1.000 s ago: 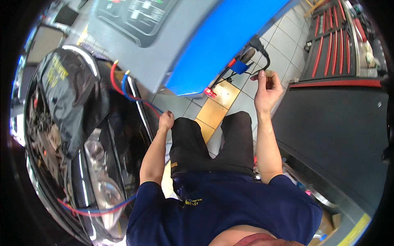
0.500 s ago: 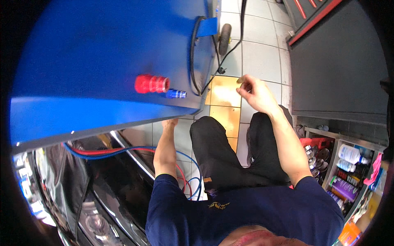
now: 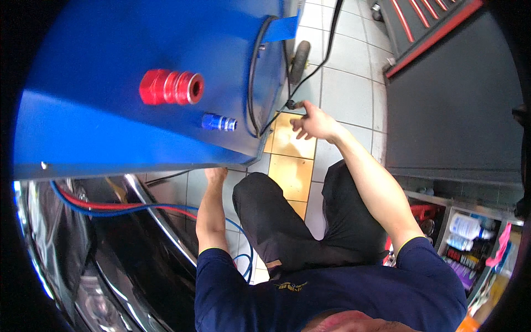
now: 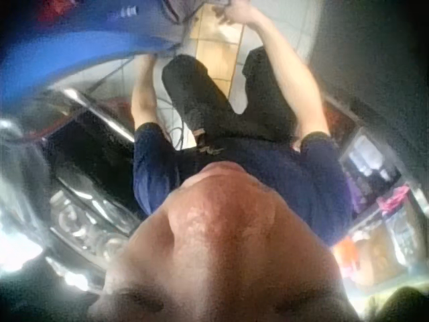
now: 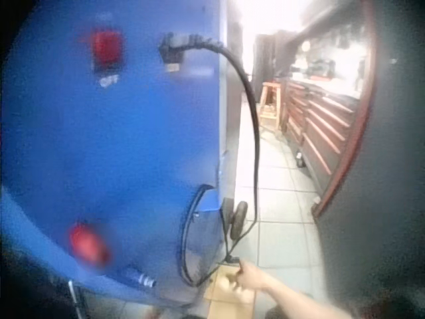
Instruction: The person connects hoses from an AC maintenance machine to the car's engine bay, operates the machine's control panel, and adjusts the connections. The person also puts on a glove and handles a small white object before returning to the machine.
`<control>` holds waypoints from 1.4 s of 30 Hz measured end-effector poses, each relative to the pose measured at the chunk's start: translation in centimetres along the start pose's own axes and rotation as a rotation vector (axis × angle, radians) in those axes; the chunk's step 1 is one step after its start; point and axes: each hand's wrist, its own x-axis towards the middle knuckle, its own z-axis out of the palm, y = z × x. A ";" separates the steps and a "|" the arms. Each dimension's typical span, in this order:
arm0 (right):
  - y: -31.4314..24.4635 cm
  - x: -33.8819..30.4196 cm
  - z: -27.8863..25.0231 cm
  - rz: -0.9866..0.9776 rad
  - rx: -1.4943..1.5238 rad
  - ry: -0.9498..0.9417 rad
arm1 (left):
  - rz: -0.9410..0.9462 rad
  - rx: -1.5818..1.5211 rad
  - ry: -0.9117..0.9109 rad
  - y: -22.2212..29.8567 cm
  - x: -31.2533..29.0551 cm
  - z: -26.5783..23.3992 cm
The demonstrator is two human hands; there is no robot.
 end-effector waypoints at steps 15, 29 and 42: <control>2.4 14.2 4.9 0.055 0.802 0.318 | -0.278 0.339 -0.230 -7.3 -6.2 -0.6; 1.5 9.3 -4.3 -0.279 1.369 1.004 | -0.320 0.172 -0.406 -4.9 -15.5 -0.1; -7.4 -5.9 -13.5 -1.395 0.929 0.755 | -0.904 -0.177 -0.181 -2.9 -27.2 1.7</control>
